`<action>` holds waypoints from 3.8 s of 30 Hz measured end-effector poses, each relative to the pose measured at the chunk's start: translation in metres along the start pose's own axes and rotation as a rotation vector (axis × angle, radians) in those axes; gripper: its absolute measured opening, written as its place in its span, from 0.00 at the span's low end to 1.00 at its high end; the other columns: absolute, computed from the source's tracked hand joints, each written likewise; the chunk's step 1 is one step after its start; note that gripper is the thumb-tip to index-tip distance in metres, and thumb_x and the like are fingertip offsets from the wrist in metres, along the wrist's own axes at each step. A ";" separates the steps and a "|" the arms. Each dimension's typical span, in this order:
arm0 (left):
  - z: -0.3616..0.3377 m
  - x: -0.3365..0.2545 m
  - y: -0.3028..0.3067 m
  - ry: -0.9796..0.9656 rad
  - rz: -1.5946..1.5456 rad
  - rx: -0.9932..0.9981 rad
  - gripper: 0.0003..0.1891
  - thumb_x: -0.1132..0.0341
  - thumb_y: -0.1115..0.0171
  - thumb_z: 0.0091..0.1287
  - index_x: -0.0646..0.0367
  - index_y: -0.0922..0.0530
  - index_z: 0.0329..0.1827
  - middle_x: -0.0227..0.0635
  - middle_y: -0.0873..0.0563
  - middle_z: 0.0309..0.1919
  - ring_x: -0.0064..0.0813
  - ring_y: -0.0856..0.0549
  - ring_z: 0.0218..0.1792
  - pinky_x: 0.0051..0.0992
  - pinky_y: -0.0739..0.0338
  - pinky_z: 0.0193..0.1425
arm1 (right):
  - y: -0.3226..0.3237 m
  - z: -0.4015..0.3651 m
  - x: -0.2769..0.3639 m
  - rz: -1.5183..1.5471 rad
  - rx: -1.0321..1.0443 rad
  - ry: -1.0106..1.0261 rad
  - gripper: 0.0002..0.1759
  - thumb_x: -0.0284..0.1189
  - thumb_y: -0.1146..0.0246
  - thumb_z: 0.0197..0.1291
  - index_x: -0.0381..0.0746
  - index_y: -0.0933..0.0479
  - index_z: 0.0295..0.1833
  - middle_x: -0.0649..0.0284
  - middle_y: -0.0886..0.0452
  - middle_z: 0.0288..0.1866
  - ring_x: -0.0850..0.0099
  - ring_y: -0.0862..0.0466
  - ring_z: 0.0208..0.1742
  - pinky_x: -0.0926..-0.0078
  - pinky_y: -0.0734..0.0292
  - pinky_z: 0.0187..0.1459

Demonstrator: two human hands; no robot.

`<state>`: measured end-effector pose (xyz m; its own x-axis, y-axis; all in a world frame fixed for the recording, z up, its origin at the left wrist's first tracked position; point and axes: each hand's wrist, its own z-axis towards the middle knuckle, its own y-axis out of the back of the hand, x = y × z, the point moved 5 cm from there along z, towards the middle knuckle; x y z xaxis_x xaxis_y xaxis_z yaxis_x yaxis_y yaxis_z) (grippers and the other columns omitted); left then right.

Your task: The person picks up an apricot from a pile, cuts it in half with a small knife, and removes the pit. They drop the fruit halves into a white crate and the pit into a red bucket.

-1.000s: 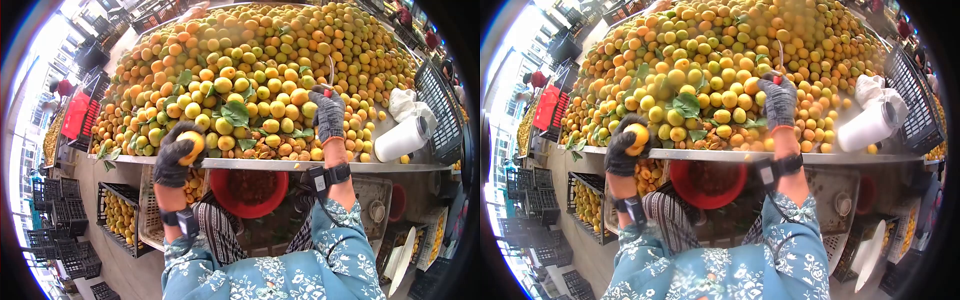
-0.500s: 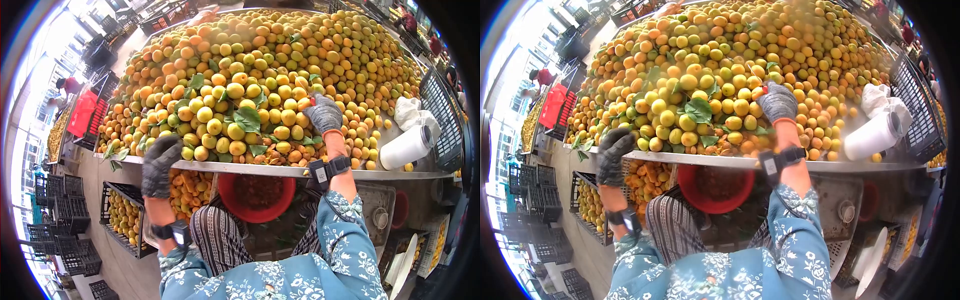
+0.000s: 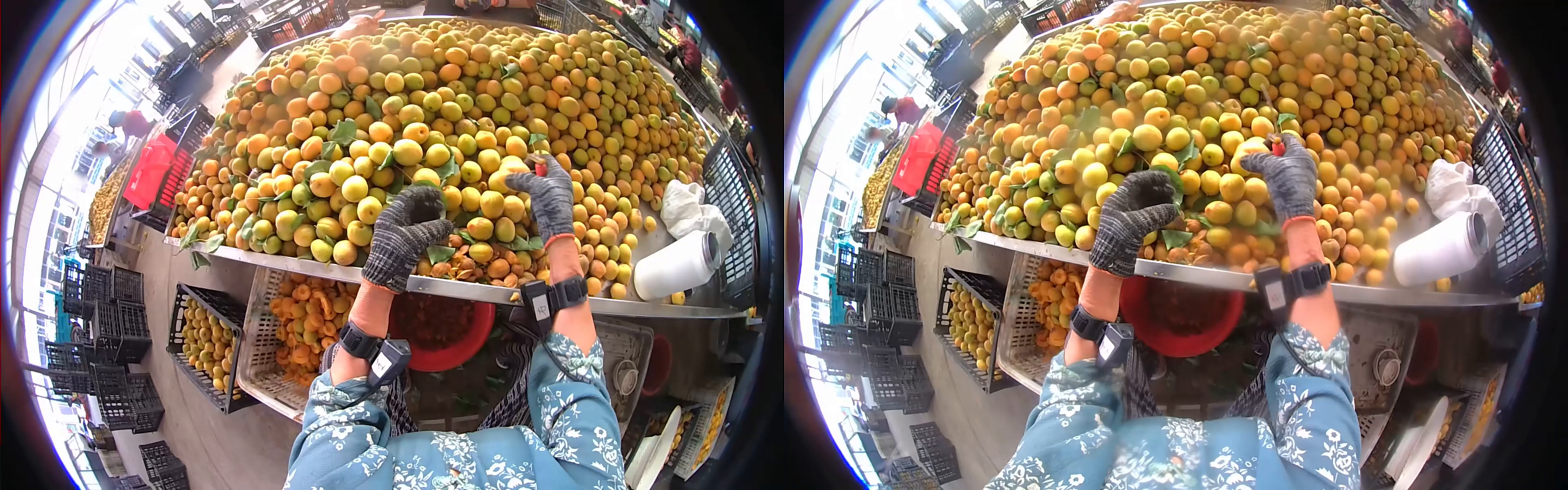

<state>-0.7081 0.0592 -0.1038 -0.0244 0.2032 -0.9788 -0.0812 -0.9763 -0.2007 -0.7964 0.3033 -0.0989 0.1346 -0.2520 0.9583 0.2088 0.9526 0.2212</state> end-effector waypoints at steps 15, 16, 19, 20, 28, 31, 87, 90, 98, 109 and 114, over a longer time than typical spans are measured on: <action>-0.010 -0.026 0.011 -0.113 -0.236 0.043 0.28 0.73 0.27 0.51 0.64 0.25 0.57 0.37 0.17 0.49 0.29 0.18 0.51 0.30 0.19 0.56 | -0.060 -0.095 0.071 0.648 0.547 -0.197 0.22 0.29 0.29 0.50 0.34 0.22 0.51 0.64 0.16 0.38 0.78 0.19 0.35 0.82 0.24 0.35; -0.009 -0.025 0.017 -0.099 -0.375 0.080 0.27 0.70 0.28 0.54 0.64 0.25 0.58 0.38 0.18 0.49 0.32 0.18 0.51 0.33 0.18 0.56 | -0.057 -0.093 0.067 0.417 0.504 -0.217 0.19 0.31 0.31 0.53 0.35 0.22 0.50 0.64 0.17 0.38 0.78 0.19 0.35 0.83 0.25 0.35; -0.010 -0.029 0.026 -0.122 -0.631 0.088 0.30 0.62 0.32 0.62 0.64 0.32 0.65 0.42 0.22 0.54 0.40 0.19 0.54 0.41 0.18 0.56 | -0.057 -0.096 0.055 0.231 0.475 -0.276 0.12 0.34 0.38 0.62 0.39 0.21 0.47 0.66 0.18 0.34 0.81 0.22 0.32 0.85 0.28 0.31; -0.010 -0.028 0.029 -0.101 -0.674 0.072 0.30 0.61 0.32 0.62 0.64 0.33 0.64 0.42 0.22 0.54 0.41 0.19 0.54 0.42 0.19 0.57 | -0.055 -0.099 0.057 0.243 0.469 -0.326 0.11 0.34 0.39 0.63 0.39 0.21 0.46 0.67 0.19 0.32 0.83 0.23 0.30 0.85 0.30 0.30; -0.011 -0.015 0.039 -0.062 -0.685 -0.024 0.23 0.60 0.38 0.68 0.62 0.29 0.62 0.44 0.22 0.54 0.43 0.19 0.53 0.41 0.20 0.56 | -0.070 -0.128 0.069 0.333 0.504 -0.133 0.11 0.35 0.43 0.68 0.39 0.21 0.43 0.71 0.24 0.26 0.84 0.27 0.26 0.85 0.34 0.28; -0.008 -0.009 0.036 -0.088 -0.657 -0.021 0.20 0.62 0.39 0.68 0.62 0.28 0.60 0.44 0.21 0.54 0.41 0.18 0.52 0.39 0.19 0.55 | -0.071 -0.132 0.077 0.275 0.449 0.041 0.09 0.31 0.43 0.68 0.37 0.21 0.41 0.73 0.26 0.25 0.85 0.28 0.26 0.84 0.33 0.28; -0.016 -0.019 -0.013 -0.053 -0.640 0.136 0.25 0.58 0.38 0.67 0.60 0.32 0.62 0.40 0.22 0.51 0.37 0.20 0.55 0.36 0.25 0.62 | -0.086 -0.148 0.057 0.410 0.321 -0.182 0.10 0.27 0.41 0.67 0.33 0.24 0.51 0.66 0.23 0.34 0.80 0.24 0.31 0.83 0.27 0.32; -0.016 -0.016 -0.007 -0.044 -0.485 -0.028 0.23 0.57 0.39 0.68 0.61 0.31 0.60 0.38 0.21 0.50 0.35 0.19 0.53 0.32 0.24 0.61 | -0.083 -0.143 0.060 0.092 0.323 0.072 0.12 0.19 0.40 0.61 0.32 0.25 0.51 0.59 0.21 0.39 0.70 0.21 0.37 0.75 0.23 0.40; -0.013 0.007 -0.019 0.198 -0.872 0.145 0.26 0.50 0.41 0.70 0.63 0.29 0.60 0.42 0.19 0.50 0.35 0.18 0.50 0.34 0.23 0.60 | -0.095 -0.141 0.053 0.236 0.303 -0.001 0.11 0.29 0.42 0.68 0.32 0.25 0.50 0.63 0.22 0.38 0.76 0.23 0.38 0.76 0.24 0.43; -0.011 -0.016 -0.007 -0.054 -0.383 0.012 0.25 0.55 0.38 0.68 0.60 0.30 0.62 0.34 0.21 0.50 0.27 0.19 0.51 0.28 0.22 0.56 | -0.077 -0.138 0.063 0.042 0.304 0.090 0.14 0.27 0.41 0.66 0.30 0.25 0.53 0.55 0.16 0.38 0.70 0.16 0.40 0.74 0.22 0.41; -0.007 0.001 0.001 0.058 -0.610 -0.087 0.24 0.51 0.42 0.71 0.61 0.29 0.60 0.36 0.20 0.50 0.30 0.18 0.50 0.30 0.20 0.53 | -0.085 -0.144 0.056 -0.054 0.308 0.157 0.15 0.29 0.40 0.66 0.30 0.25 0.53 0.58 0.17 0.37 0.73 0.17 0.39 0.75 0.22 0.41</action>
<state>-0.7017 0.0576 -0.1052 0.0547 0.7249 -0.6867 0.0183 -0.6884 -0.7251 -0.6669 0.1838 -0.0901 0.2842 -0.3041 0.9093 -0.0794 0.9377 0.3384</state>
